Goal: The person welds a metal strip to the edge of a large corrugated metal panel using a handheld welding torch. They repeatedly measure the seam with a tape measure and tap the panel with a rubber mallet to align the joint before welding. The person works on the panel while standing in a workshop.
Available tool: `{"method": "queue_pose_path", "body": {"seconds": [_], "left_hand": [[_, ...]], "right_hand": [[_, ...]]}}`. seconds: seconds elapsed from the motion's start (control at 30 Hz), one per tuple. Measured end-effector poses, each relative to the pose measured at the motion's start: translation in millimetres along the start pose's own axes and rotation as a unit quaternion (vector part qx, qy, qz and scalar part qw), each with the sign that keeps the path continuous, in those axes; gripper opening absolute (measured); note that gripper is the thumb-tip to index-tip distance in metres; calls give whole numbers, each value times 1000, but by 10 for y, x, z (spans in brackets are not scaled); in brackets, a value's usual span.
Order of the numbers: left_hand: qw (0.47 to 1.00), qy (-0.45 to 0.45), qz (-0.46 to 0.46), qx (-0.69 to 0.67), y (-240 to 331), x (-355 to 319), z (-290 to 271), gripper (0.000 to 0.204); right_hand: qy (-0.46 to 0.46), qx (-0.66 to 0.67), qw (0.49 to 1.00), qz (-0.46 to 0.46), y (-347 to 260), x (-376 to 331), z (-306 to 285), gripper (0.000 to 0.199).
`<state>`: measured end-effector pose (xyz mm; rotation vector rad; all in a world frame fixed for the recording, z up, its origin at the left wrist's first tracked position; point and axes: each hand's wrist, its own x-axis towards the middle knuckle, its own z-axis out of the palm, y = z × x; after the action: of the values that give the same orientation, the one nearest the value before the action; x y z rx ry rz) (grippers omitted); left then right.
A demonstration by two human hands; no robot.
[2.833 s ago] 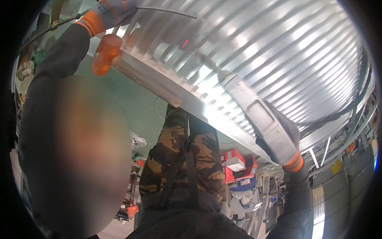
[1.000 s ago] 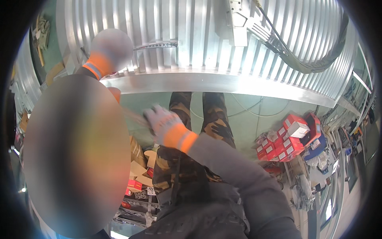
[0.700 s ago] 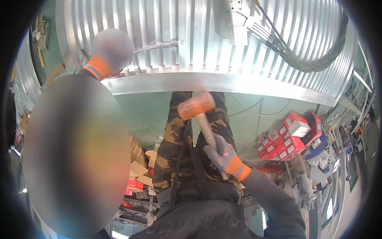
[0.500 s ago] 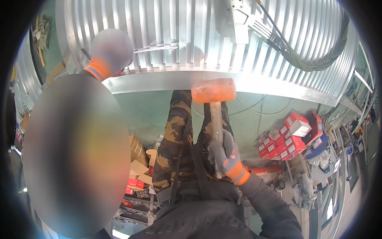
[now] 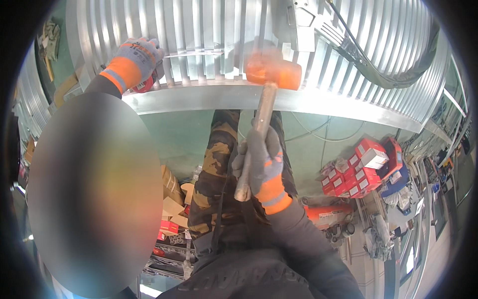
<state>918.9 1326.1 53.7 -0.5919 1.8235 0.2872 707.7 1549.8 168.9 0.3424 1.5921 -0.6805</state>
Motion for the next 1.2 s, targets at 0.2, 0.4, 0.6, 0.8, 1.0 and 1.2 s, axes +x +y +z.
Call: {"method": "queue_pose_path", "body": {"seconds": [0.2,0.4,0.6,0.8,1.0,1.2], "left_hand": [[1000,-11,12,-26,2,7,-159,28],[1000,-28,11,-6,-76,40,-144,19],[991,46,22,-121,-156,60,15,17],[854,119,76,-501,-12,-295,349,16],[619,302,88,-720,519,-144,897,18],[661,291,17,-691,426,-293,761,19]], "right_hand": [[-48,117,991,-43,95,47,-112,48],[-50,-22,998,-16,-72,36,-79,55],[-51,-44,997,-25,5,99,-166,57],[-72,-40,996,-19,-68,107,-262,49],[-79,-56,995,-24,-23,116,-318,57],[-83,-17,996,-20,-9,119,-342,54]]}}
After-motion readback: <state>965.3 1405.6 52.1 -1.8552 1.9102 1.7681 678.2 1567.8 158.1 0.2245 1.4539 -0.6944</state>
